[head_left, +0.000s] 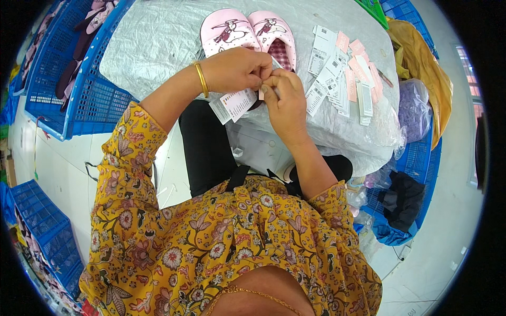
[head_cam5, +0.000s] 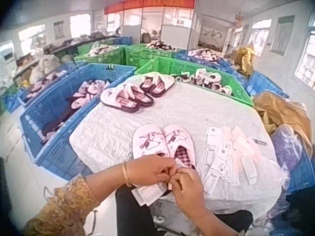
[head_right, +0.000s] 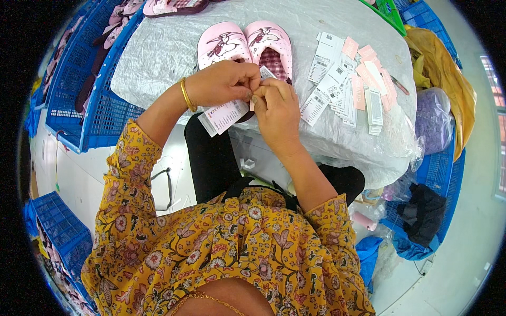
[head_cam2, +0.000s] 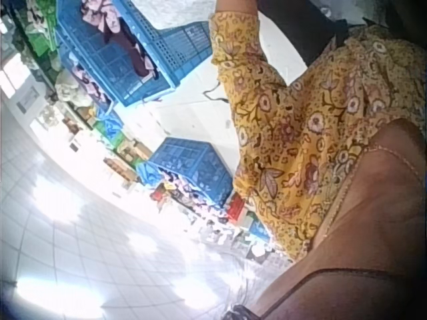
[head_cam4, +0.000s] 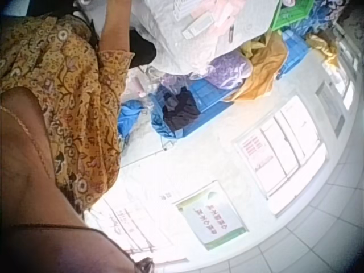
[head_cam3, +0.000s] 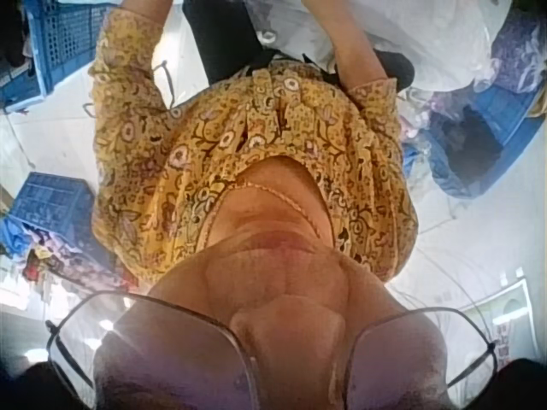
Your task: The person sits on the floor and repeatedly picks up small paper tags, peels off backing, and attaches them to pink slippers. They place the tagged slippers into a blue basket and continue the process with additional slippers and tags.
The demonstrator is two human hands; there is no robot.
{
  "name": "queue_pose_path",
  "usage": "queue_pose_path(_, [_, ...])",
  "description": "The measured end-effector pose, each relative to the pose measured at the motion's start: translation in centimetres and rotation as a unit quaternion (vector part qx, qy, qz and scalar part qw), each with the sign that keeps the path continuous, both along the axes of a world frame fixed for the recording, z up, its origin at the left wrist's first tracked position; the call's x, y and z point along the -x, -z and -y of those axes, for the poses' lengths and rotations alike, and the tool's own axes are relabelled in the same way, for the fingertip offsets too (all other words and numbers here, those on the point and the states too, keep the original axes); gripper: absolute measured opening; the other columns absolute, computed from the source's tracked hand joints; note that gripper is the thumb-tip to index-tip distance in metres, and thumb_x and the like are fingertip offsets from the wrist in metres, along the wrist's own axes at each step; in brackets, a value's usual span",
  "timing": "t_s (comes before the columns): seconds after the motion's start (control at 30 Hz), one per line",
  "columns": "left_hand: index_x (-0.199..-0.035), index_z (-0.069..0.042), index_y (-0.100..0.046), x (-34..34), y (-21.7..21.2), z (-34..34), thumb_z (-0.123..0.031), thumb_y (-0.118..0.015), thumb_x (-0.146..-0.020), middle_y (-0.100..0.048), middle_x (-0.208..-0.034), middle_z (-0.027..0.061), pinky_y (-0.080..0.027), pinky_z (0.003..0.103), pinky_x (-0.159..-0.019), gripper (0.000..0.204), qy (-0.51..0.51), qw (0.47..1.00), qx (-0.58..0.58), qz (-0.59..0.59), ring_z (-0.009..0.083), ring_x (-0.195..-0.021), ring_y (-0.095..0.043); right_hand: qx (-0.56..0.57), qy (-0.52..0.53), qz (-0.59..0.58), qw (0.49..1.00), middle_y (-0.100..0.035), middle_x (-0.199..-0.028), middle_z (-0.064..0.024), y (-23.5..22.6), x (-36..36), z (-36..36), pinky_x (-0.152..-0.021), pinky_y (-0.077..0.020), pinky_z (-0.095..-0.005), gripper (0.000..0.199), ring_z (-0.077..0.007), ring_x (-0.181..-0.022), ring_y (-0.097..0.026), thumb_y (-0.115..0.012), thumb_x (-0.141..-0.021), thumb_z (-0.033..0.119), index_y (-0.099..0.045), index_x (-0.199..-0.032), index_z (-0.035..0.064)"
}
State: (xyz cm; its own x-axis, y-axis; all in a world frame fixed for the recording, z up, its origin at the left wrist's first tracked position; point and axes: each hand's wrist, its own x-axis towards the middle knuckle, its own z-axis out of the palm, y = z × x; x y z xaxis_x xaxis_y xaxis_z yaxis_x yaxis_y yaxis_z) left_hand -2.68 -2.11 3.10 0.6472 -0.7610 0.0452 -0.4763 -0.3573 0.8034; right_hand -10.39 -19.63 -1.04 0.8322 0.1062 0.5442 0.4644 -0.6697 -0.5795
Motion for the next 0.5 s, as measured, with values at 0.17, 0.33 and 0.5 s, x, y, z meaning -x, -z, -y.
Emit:
queue_pose_path(0.17, [-0.082, -0.009, -0.054, -0.1, 0.7, -0.2, -0.006, -0.058, -0.083, -0.063, -0.071, 0.0017, -0.040, 0.031, -0.094, 0.005, 0.008, 0.998, 0.038, -0.053, 0.0161, -0.068, -0.062, -0.003, 0.002, 0.002, 1.000, -0.062, -0.100, -0.0057, 0.3, -0.1, -0.3, -0.082, -0.0450, -0.0397, 0.015, -0.0282, -0.093, -0.058, -0.073, -0.074, 0.005, -0.063, -0.085, 0.0064])
queue_pose_path(0.33, [-0.096, -0.003, -0.058, -0.1, 0.1, -0.6, -0.005, -0.061, -0.087, -0.066, -0.083, 0.0052, -0.050, 0.026, -0.074, 0.009, -0.024, 0.996, 0.041, -0.072, 0.0117, -0.078, -0.065, 0.027, 0.003, 0.003, 1.000, -0.062, -0.100, -0.0033, -0.6, -1.0, 0.3, -0.079, -0.0435, -0.0386, 0.012, -0.0263, -0.092, -0.058, -0.072, -0.075, 0.008, -0.063, -0.083, 0.0085])
queue_pose_path(0.5, [-0.100, -0.003, -0.065, -0.6, -0.2, -2.6, -0.011, -0.068, -0.087, -0.064, -0.092, 0.0034, -0.049, 0.027, -0.066, 0.016, -0.230, 0.960, 0.093, 0.127, 0.0109, -0.070, -0.058, 0.087, 0.014, 0.045, 0.995, -0.061, -0.098, -0.0026, -0.8, -1.5, 1.4, -0.080, -0.0435, -0.0395, 0.013, -0.0252, -0.092, -0.059, -0.073, -0.075, 0.011, -0.062, -0.081, 0.0088])
